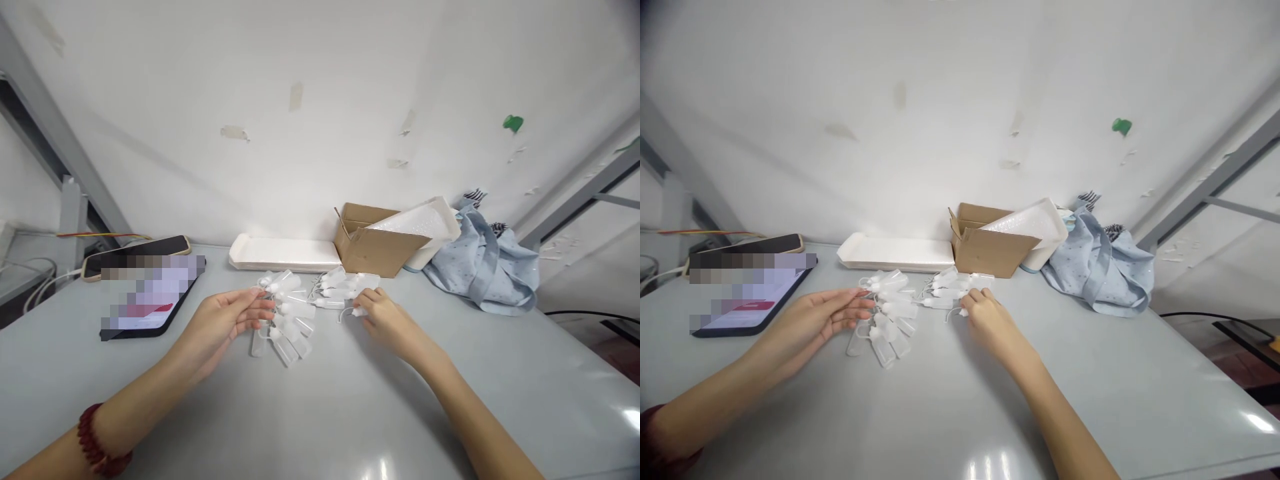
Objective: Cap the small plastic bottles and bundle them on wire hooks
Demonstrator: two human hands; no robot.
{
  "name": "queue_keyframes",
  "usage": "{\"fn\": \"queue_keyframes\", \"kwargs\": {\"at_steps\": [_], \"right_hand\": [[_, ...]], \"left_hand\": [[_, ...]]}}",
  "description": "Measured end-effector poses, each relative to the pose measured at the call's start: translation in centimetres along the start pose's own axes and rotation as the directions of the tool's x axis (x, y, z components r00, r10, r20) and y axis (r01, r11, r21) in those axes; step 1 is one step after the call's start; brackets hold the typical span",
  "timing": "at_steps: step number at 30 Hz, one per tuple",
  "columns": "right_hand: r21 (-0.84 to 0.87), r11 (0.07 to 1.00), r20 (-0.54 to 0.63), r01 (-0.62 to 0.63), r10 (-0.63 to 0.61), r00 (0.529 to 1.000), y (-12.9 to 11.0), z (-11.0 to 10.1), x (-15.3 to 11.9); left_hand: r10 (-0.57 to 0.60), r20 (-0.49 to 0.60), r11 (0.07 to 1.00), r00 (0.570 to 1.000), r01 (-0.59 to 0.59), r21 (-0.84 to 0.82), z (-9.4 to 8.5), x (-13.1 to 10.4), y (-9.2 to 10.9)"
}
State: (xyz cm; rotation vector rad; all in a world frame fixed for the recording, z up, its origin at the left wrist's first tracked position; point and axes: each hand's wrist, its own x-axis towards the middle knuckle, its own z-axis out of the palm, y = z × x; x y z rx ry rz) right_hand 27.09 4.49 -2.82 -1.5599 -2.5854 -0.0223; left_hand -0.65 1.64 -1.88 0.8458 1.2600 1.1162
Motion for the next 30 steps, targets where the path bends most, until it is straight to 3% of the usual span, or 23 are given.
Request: {"fn": "queue_keyframes", "kwargs": {"at_steps": [6, 11, 14, 17, 19, 24, 30], "right_hand": [[0.01, 1.0, 0.01, 0.009, -0.009, 1.0, -0.2, -0.1, 0.0], [0.045, 0.999, 0.013, 0.022, -0.023, 1.0, -0.6, -0.1, -0.2], [0.228, 0.972, -0.025, 0.063, -0.059, 0.998, -1.3, -0.6, -0.6], [0.454, 0.887, -0.043, 0.087, -0.076, 0.996, -2.4, -1.4, -1.1], [0.56, 0.825, -0.03, 0.076, -0.071, 0.997, -3.2, -1.8, -1.3], [0.67, 0.728, -0.123, 0.148, -0.088, 0.988, -4.3, -2.0, -1.6], [0.7, 0.677, -0.17, 0.226, -0.15, 0.974, -4.6, -1.9, -1.6]], "left_hand": [[-0.004, 0.059, 1.0, 0.998, 0.005, -0.014, 0.3, -0.2, 0.4], [0.053, 0.11, 0.992, 0.993, -0.065, 0.107, 0.3, -0.5, 0.4], [0.135, 0.078, 0.954, 0.988, -0.151, 0.26, 0.4, -0.7, 0.2], [0.262, 0.038, 0.886, 0.964, -0.256, 0.388, 0.8, -1.3, 0.0], [0.283, 0.086, 0.849, 0.955, -0.291, 0.441, 1.2, -1.9, -0.1], [0.139, 0.322, 0.853, 0.936, -0.278, 0.442, 2.0, -3.0, -0.5], [0.001, 0.363, 0.831, 0.932, -0.203, 0.517, 2.3, -3.3, -0.7]]}}
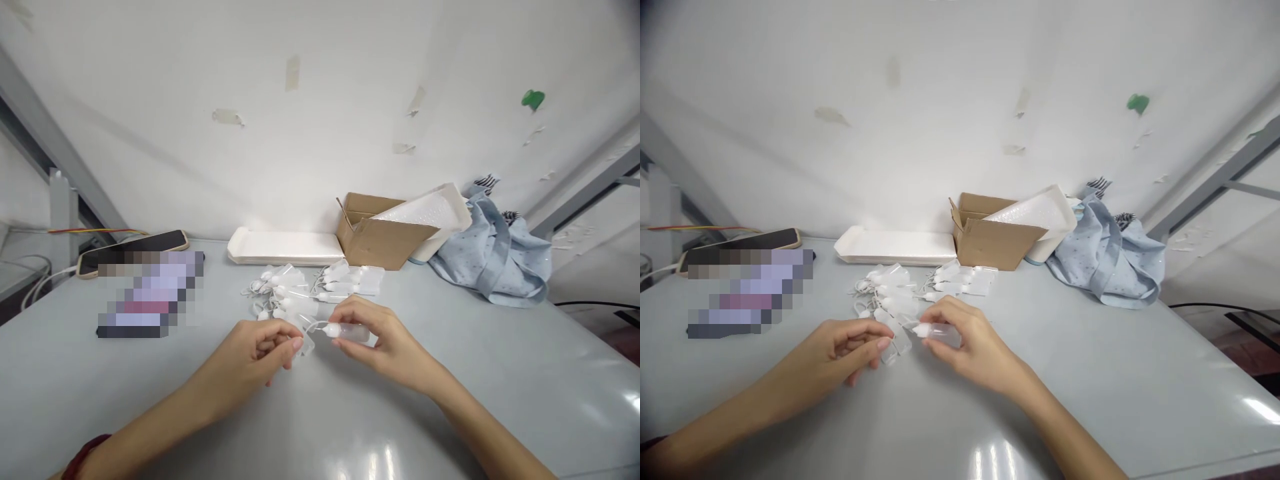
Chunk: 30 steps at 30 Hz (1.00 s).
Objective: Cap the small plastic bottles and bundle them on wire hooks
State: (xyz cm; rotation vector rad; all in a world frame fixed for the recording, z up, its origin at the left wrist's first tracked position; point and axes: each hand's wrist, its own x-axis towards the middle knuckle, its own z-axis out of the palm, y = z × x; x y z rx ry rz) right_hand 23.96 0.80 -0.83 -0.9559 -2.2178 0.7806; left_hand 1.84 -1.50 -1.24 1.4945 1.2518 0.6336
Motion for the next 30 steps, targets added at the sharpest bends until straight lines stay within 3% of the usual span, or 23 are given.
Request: {"fn": "queue_keyframes", "kwargs": {"at_steps": [4, 12, 20, 30], "right_hand": [[0.017, 1.0, 0.018, 0.013, -0.013, 1.0, 0.0, 0.2, 0.0], [0.027, 0.999, 0.046, 0.017, -0.018, 0.999, 0.1, 0.6, -0.2], [0.056, 0.998, 0.066, 0.01, -0.014, 0.998, 0.1, 0.9, -0.1], [0.058, 0.998, 0.041, 0.009, -0.012, 0.999, -0.1, 0.8, -0.1]], "left_hand": [[0.005, 0.075, 1.0, 0.997, -0.005, -0.003, 0.1, 0.0, 0.0], [0.017, 0.143, 0.979, 0.99, 0.013, -0.206, 0.1, 0.4, -0.3], [0.048, 0.205, 0.969, 0.978, 0.005, -0.246, 0.4, 0.7, -1.3], [0.039, 0.186, 0.962, 0.982, 0.013, -0.273, 0.2, 0.9, -1.6]]}}
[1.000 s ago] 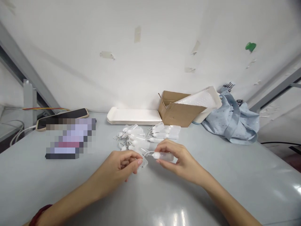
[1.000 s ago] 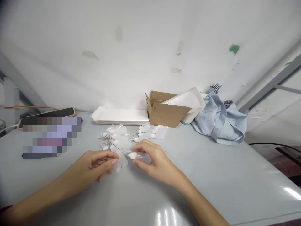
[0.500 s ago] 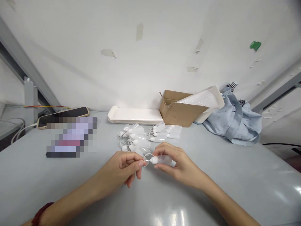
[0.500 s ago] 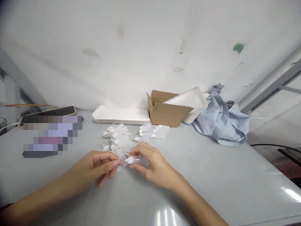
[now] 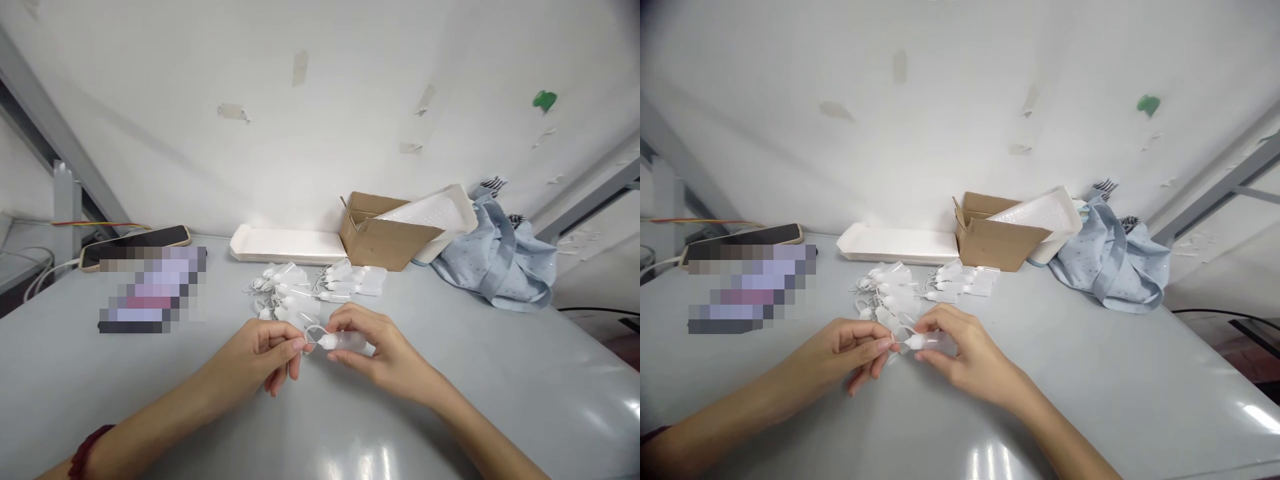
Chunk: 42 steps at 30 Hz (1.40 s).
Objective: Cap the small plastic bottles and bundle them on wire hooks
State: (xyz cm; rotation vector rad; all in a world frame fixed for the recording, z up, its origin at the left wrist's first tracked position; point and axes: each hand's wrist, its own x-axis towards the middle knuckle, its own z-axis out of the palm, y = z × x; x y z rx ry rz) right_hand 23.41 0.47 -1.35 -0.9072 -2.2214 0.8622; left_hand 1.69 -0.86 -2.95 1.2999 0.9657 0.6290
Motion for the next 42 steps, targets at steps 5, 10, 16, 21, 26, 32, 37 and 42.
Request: {"fn": "queue_keyframes", "kwargs": {"at_steps": [5, 10, 16, 21, 26, 32, 37, 42], "right_hand": [[0.007, 1.0, 0.002, -0.011, 0.011, 1.0, 0.0, 0.0, 0.0], [0.003, 1.0, 0.013, -0.009, 0.009, 1.0, 0.1, 0.2, -0.1], [-0.001, 1.0, 0.009, 0.002, -0.002, 1.0, 0.0, 0.3, -0.1], [-0.015, 1.0, 0.03, -0.014, 0.015, 0.999, 0.1, 0.3, 0.0], [-0.031, 1.0, 0.062, -0.006, 0.008, 0.998, 0.2, 0.4, -0.1], [-0.092, 0.996, 0.096, 0.006, 0.003, 0.995, 0.3, 0.9, -0.4], [-0.107, 0.994, 0.095, 0.007, 0.003, 0.995, 0.6, 1.5, -0.5], [-0.101, 0.995, 0.083, 0.008, 0.001, 0.997, 0.5, 2.0, -0.4]], "left_hand": [[0.012, 0.008, 1.0, 1.0, -0.012, 0.001, 0.1, 0.1, 0.0], [-0.008, -0.001, 1.0, 1.0, 0.008, 0.014, 0.2, 0.0, 0.4], [-0.021, 0.006, 1.0, 1.0, 0.021, 0.019, 0.3, -0.2, 0.5], [-0.009, -0.014, 0.998, 1.0, 0.01, 0.057, 0.4, -0.3, 0.5], [0.001, -0.063, 0.984, 0.998, 0.01, 0.18, 0.8, -0.5, 1.0], [0.025, -0.09, 0.958, 0.996, 0.002, 0.285, 1.0, -0.4, 0.3], [0.029, -0.084, 0.945, 0.996, 0.0, 0.327, 1.2, -0.4, -0.1], [0.013, -0.101, 0.944, 0.995, 0.021, 0.328, 1.4, -0.4, 0.1]]}}
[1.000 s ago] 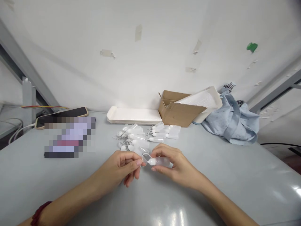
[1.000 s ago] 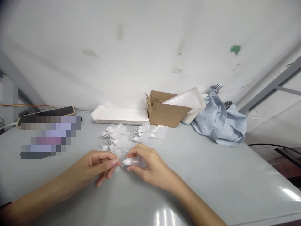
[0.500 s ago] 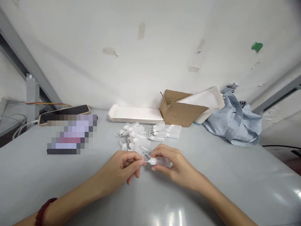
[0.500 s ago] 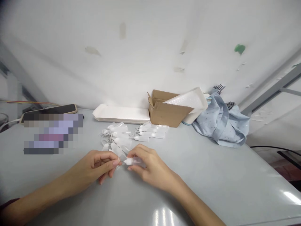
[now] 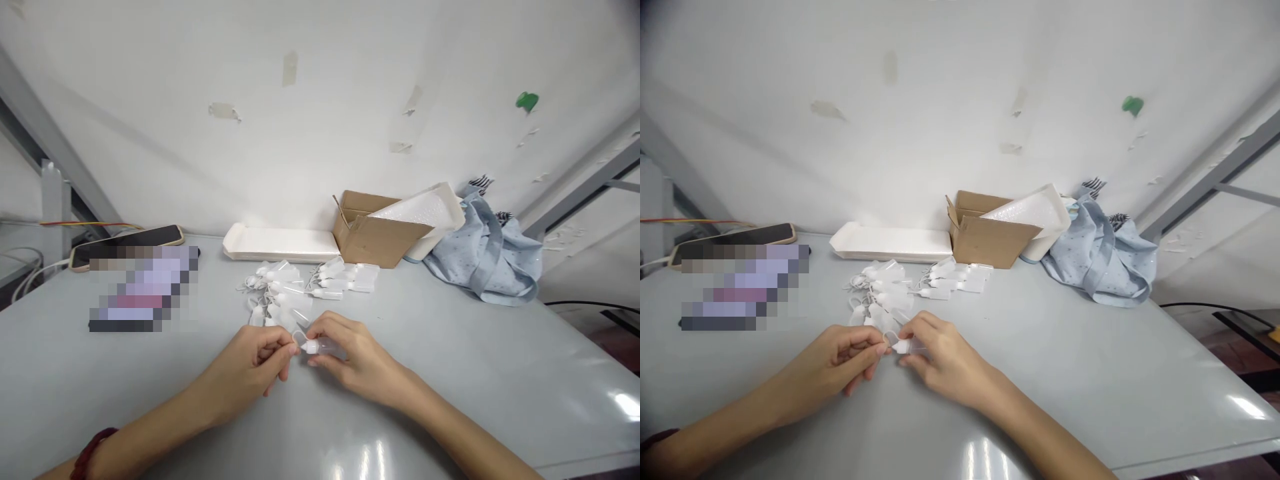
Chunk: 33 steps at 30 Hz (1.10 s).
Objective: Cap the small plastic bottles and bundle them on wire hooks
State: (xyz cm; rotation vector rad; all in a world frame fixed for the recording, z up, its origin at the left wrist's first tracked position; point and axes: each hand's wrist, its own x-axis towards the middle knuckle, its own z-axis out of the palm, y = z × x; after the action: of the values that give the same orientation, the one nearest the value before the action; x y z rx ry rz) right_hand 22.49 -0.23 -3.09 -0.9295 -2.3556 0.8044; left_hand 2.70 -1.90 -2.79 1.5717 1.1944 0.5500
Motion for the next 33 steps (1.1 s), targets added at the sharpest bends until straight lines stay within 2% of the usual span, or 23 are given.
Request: {"fn": "queue_keyframes", "kwargs": {"at_steps": [6, 26, 33], "right_hand": [[0.03, 1.0, -0.033, 0.002, -0.001, 0.999, -0.1, 0.3, 0.0], [0.025, 0.999, -0.033, 0.024, -0.024, 0.999, 0.2, 0.8, 0.0], [0.014, 1.0, -0.049, 0.015, -0.015, 0.999, 0.3, 0.4, 0.1]], "left_hand": [[0.01, 0.003, 1.0, 1.0, -0.01, 0.003, 0.1, 0.0, -0.1], [-0.021, 0.048, 1.0, 0.999, 0.022, -0.02, 0.3, 0.0, -0.3], [0.018, 0.05, 1.0, 0.999, -0.017, -0.013, -1.0, 0.5, -0.6]]}}
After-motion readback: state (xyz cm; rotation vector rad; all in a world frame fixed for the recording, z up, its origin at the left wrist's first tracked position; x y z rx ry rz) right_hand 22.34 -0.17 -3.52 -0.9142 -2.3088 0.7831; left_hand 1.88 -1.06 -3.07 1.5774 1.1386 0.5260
